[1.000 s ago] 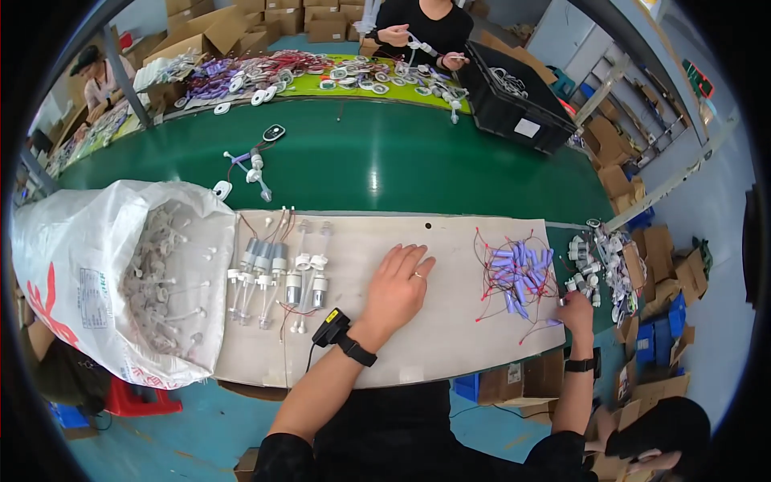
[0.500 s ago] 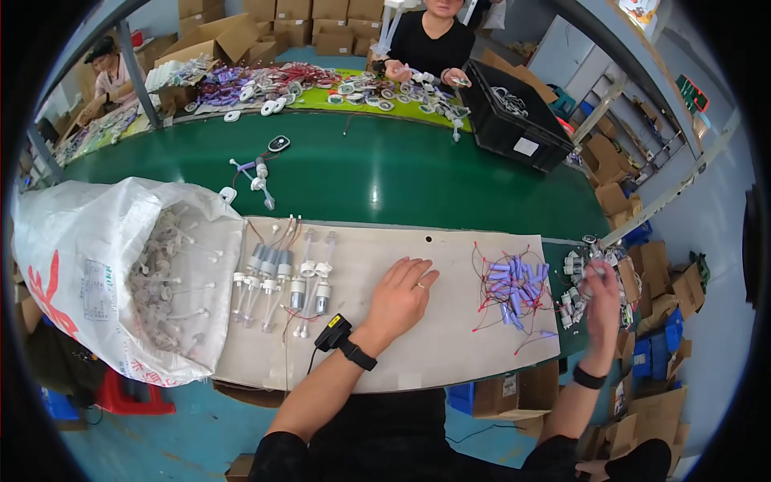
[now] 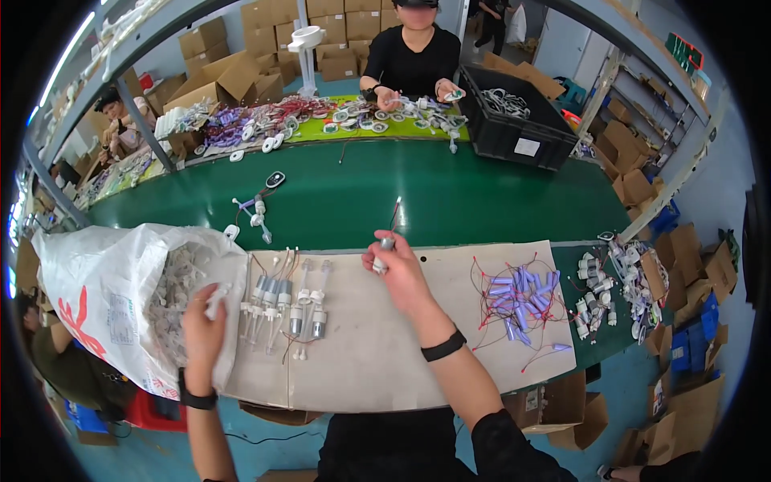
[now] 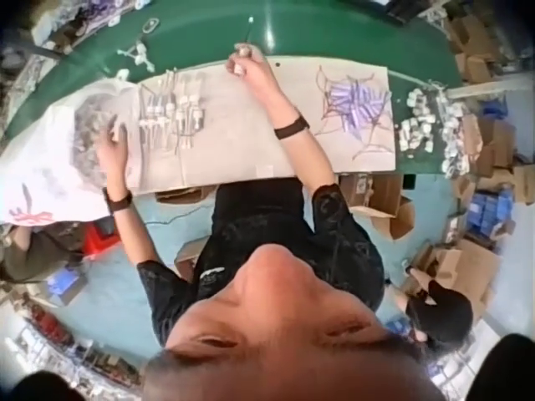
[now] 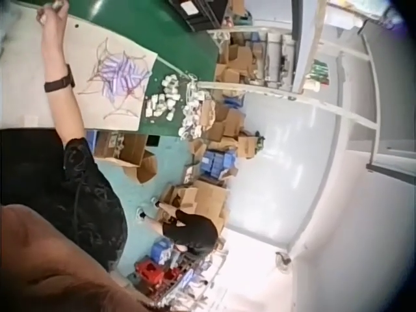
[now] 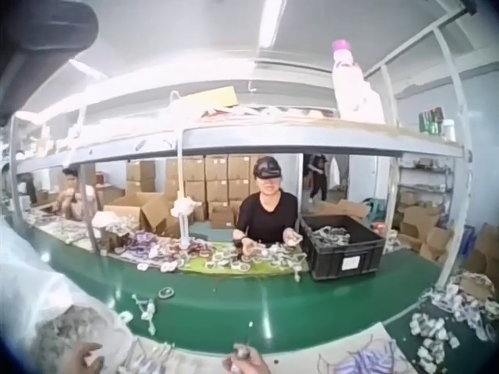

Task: The person picks up a motor and a plastic pump assembly, fits them together by hand, and places the completed unit on the table. This process is repeated several times, occasionally picking up a circuit board to inspect it or reaching into a large white bag for more pump assemblies.

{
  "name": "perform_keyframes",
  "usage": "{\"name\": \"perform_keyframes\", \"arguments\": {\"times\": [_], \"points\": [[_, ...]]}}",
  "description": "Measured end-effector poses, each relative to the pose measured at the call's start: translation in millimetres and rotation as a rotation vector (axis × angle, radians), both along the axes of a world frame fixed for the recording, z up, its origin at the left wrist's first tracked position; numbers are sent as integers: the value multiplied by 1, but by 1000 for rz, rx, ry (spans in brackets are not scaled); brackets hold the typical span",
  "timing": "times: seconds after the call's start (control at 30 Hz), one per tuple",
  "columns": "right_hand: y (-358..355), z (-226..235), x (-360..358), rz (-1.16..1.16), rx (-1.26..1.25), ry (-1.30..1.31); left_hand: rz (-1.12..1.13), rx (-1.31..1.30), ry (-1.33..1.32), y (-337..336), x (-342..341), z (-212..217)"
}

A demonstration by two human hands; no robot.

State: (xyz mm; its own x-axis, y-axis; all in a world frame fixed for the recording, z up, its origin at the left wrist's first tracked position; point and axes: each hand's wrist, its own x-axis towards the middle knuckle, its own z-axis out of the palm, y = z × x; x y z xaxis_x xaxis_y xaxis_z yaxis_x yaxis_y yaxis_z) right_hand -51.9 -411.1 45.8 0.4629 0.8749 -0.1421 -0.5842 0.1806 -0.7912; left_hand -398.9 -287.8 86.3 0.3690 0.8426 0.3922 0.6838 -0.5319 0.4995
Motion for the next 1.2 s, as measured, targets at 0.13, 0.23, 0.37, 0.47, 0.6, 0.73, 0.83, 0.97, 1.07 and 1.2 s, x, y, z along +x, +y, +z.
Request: {"name": "perform_keyframes", "arguments": {"times": [0.13, 0.23, 0.37, 0.47, 0.6, 0.73, 0.83, 0.97, 1.07, 1.2], "points": [[1, -19, -1, 49, 3, -120, 187, 104, 290, 51, -94, -32], [-6, -21, 1, 69, 4, -172, 304, 162, 483, 59, -84, -25], [-9, -24, 5, 25, -1, -226, 368, 172, 624, 75, -90, -36], [-10, -25, 8, -10, -23, -243, 283, 45, 846, 73, -90, -38], [-11, -26, 11, -16, -16, -230, 247, 129, 961, 71, -98, -45], [-15, -27, 15, -36, -20, -234, 162, 75, 821, 51, -99, -20], [-14, -23, 14, -34, -17, -207, 239, 166, 713, 49, -104, -21], [-12, -25, 17, -30, -16, -202, 175, 440, 767, 55, -108, -21], [-10, -27, 20, -29, -13, -203, 242, 340, 806, 70, -122, -18], [-10, -29, 22, -47, 12, -219, 192, 359, 836, 85, -128, -17]]}}
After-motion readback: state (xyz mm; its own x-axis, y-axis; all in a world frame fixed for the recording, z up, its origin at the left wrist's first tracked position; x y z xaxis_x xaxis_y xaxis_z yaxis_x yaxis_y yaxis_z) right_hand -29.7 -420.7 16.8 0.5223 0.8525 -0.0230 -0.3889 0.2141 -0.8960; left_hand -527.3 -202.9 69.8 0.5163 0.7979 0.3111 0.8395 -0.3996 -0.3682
